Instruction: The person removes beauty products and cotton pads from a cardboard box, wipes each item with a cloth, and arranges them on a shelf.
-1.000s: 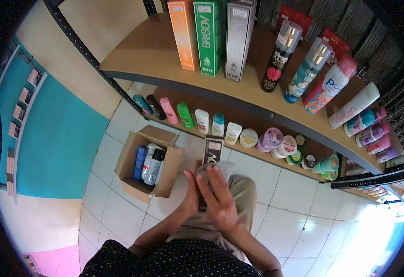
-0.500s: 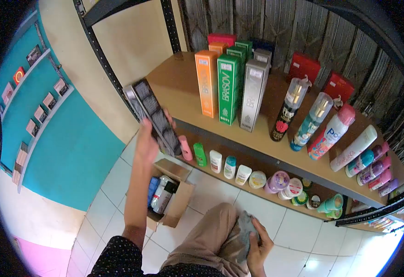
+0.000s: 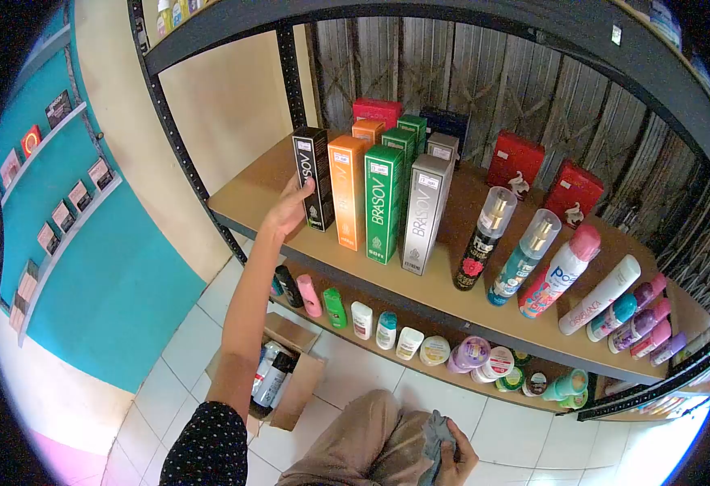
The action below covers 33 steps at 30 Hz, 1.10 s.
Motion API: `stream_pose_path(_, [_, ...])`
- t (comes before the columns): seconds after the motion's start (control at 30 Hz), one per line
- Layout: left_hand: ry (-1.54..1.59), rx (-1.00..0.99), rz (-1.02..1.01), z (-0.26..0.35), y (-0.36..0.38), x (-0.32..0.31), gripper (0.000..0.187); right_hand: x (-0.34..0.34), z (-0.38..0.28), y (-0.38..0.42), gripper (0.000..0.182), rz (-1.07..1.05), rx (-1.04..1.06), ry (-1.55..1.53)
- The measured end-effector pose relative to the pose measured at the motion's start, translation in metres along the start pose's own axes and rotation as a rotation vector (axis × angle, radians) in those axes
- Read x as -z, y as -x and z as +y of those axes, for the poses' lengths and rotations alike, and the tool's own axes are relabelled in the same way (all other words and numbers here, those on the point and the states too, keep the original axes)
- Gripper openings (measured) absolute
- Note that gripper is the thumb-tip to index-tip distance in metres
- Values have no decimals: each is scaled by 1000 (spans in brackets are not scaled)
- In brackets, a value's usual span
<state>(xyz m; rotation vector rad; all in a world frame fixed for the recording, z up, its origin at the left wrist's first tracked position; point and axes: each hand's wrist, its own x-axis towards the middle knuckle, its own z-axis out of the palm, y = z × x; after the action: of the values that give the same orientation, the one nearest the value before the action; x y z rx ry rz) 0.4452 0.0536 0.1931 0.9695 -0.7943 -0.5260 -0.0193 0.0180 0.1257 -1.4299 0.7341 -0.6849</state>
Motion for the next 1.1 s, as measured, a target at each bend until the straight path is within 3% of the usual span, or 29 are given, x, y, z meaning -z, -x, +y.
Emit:
stream_pose_path(0.07, [5,35,-19,-1,2,0,67,1,1,-1,35,7,-19,-9])
stream_pose_path(0.4, [46,81,-86,2,13,-4,69,0,3,-1,33,14,-17,-49])
stream_pose_path(0.47, [-277,-50,-24,-3,22,3,62,2,12,1,32,128,-59,-5])
stream_pose_path(0.53, [-314,-220,115,-1,50,17,55,7,11,1,32,127,-50,44])
stream_pose_path(0.6, [-355,-330,519,4,97,18,49,6,10,0,32,158,-7,39])
stream_pose_path(0.67, [-636,-437,884,-4,165,27,45,10,19,-2,33,136,-73,42])
stream_pose_path(0.77, [-1021,-211,1309,-42,297,49,37,4,25,-2,29,144,-164,62])
stream_pose_path(0.83, [-1078,-152,1622,-70,391,64,34,4,35,-7,23,-79,-243,-78])
stream_pose_path(0.87, [-1285,1,1780,-91,451,82,33,-2,45,-10,25,-113,-209,12])
stream_pose_path(0.9, [-1288,226,1929,-119,516,102,46,-9,53,-12,25,-123,-212,25])
stream_pose_path(0.97, [-1055,1181,1920,-135,566,94,62,-24,65,-19,25,-382,-229,189])
stream_pose_path(1.0, [-1037,1198,1919,-147,582,93,62,-40,69,-20,24,-425,-308,219])
stream_pose_path(1.03, [-977,1530,1697,-159,593,91,73,-60,73,-19,23,-462,-386,251])
stream_pose_path(1.07, [-896,1826,1435,-172,601,94,84,-80,77,-22,22,-571,-334,348])
stream_pose_path(1.1, [-874,1829,1417,-176,594,99,84,-97,84,-24,21,-676,-280,447])
